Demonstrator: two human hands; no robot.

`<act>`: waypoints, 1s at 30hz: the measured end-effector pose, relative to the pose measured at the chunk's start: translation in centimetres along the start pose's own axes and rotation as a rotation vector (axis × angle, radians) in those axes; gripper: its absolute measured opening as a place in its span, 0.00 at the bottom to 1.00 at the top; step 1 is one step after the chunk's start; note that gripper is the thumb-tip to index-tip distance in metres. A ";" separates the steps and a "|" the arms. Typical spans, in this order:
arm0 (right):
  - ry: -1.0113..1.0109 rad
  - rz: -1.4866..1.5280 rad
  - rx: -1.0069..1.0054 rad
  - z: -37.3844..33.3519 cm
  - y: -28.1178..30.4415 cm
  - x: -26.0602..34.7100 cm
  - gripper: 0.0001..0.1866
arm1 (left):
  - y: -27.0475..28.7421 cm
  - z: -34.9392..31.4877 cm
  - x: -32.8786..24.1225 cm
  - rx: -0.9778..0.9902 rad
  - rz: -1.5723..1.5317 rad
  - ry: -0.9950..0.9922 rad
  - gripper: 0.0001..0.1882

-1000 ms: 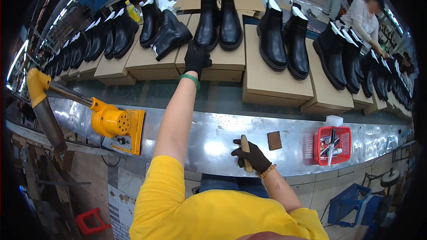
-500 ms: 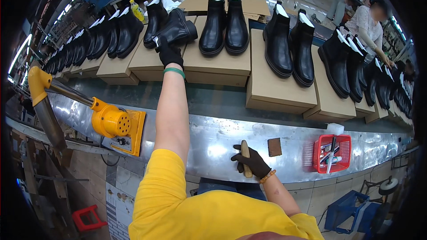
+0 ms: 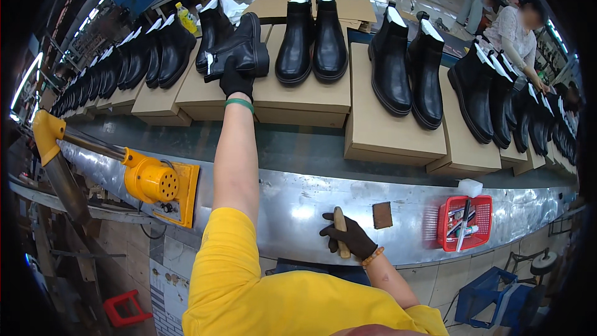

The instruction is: The person polishes a series of black leather boots using a wooden-handled brush. They pick up each boot from a cardboard box, rub the surface with the brush, and place it back in the box. The process is repeated for multiple boots on a metal workbench.

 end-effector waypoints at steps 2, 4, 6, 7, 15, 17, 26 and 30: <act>0.001 0.001 -0.004 0.0 0.0 -0.2 0.26 | 1.4 -2.6 -0.8 -0.018 0.021 -0.028 0.17; 0.035 0.017 -0.005 0.0 -0.1 -0.2 0.25 | 3.4 -6.0 -2.1 0.072 0.055 -0.064 0.15; 0.062 0.026 -0.007 0.1 -0.3 0.1 0.25 | 5.4 -10.7 -2.5 0.129 0.013 0.001 0.11; 0.070 0.015 -0.032 0.3 -0.3 0.2 0.25 | 6.0 -13.6 -2.3 0.143 -0.045 0.079 0.10; 0.388 -0.055 -0.102 2.9 -5.1 10.4 0.29 | 16.6 -30.9 -0.2 0.224 -0.080 0.155 0.15; 0.434 -0.062 -0.076 3.1 -6.0 12.1 0.30 | 17.6 -34.2 1.2 0.200 -0.011 0.188 0.16; 0.545 -0.110 -0.236 -0.8 -3.9 14.0 0.16 | 19.4 -39.4 4.1 0.261 1.417 -0.261 0.28; 0.572 -0.136 -0.242 -2.2 -3.3 14.3 0.16 | 18.9 -40.0 6.3 0.339 1.181 -0.098 0.27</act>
Point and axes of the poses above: each hand's wrist, its own z-axis towards the middle knuckle, its own y-axis out of the back of the hand, x = y × z, the point moved 9 cm from there along z, towards the middle knuckle, and after that the axes turned 9 degrees about y, right-handed, at the moved point
